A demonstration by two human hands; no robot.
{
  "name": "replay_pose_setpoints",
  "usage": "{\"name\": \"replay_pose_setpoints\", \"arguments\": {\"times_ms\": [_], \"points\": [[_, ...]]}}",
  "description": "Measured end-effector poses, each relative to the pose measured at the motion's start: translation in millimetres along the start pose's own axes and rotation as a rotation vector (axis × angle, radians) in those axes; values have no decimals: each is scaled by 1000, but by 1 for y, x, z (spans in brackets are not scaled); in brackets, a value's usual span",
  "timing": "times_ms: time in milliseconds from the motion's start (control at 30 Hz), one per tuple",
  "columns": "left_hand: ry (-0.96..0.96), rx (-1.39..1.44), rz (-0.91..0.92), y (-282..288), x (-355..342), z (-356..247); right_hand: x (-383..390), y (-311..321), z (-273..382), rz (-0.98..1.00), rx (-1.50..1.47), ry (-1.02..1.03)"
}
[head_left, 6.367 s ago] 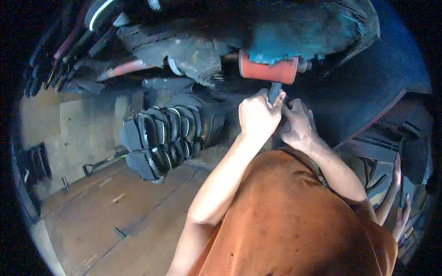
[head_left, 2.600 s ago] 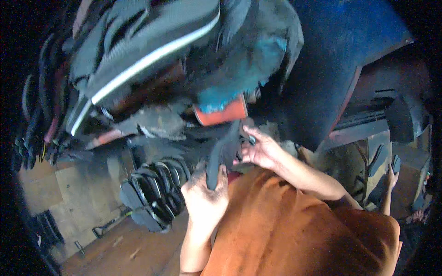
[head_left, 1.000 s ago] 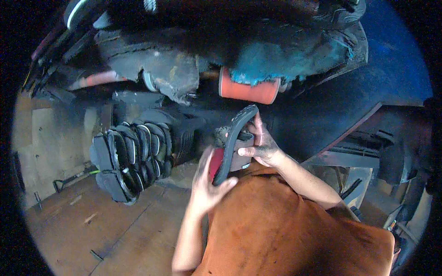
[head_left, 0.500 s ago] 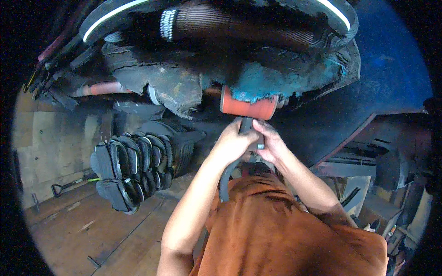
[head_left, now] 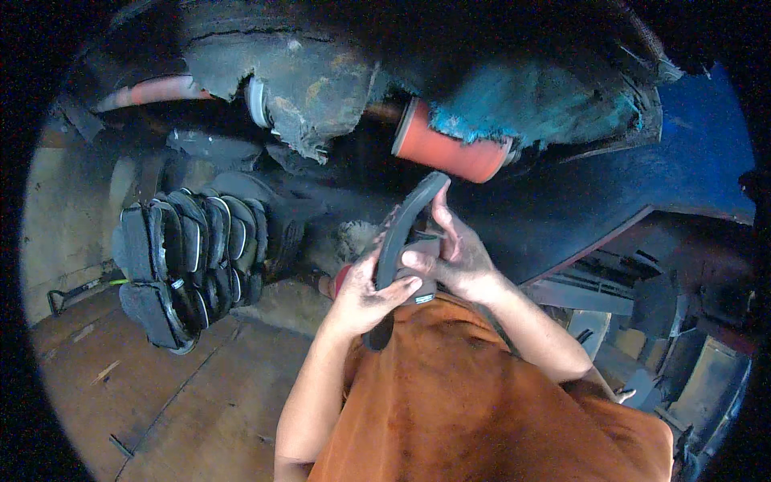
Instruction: The person repeatedly presses the soles of several sandals against a rotating grinding wheel to smooth their surfaces. They handle each sandal one at a time, rotating it to grind different edges, then place it back on a nearby stack before picking up the next.
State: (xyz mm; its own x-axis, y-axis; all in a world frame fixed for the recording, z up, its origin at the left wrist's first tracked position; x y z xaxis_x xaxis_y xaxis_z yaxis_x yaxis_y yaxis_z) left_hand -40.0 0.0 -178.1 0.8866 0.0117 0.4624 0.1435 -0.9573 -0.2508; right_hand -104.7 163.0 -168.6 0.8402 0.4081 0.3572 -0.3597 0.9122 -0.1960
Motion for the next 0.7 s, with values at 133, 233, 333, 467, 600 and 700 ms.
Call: {"name": "replay_pose_setpoints", "arguments": {"times_ms": [133,233,333,467,600,700], "points": [[-192,-146,-120,10,-1,-16,-2,-10,-11,-32,384,295],[-255,-427,-273,-2,-8,-42,-5,-16,-12,-47,526,426],[-297,-634,-337,-21,-16,-69,-10,-14,-14,54,27,160],[-231,-745,-331,-38,-23,-87,-12,-6,-21,-6,-118,101],[-232,-708,-322,-45,-36,-84,-18,3,-34,-104,-190,57],[-209,-785,-265,-50,-60,-74,-24,16,-39,-109,-374,-83]]}}
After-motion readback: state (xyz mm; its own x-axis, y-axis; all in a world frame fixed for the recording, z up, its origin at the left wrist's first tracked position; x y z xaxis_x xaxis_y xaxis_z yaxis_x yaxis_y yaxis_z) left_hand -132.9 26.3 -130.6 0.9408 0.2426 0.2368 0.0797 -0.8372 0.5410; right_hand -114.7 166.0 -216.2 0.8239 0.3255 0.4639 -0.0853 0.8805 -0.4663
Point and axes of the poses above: each hand's wrist, its own x-axis away from the middle knuckle, its own y-axis out of the back of the hand, z = x × y, the point moved 2 cm from there along -x, towards the middle knuckle, and after that the axes turned 11 degrees about -z, right-handed, at the moved point
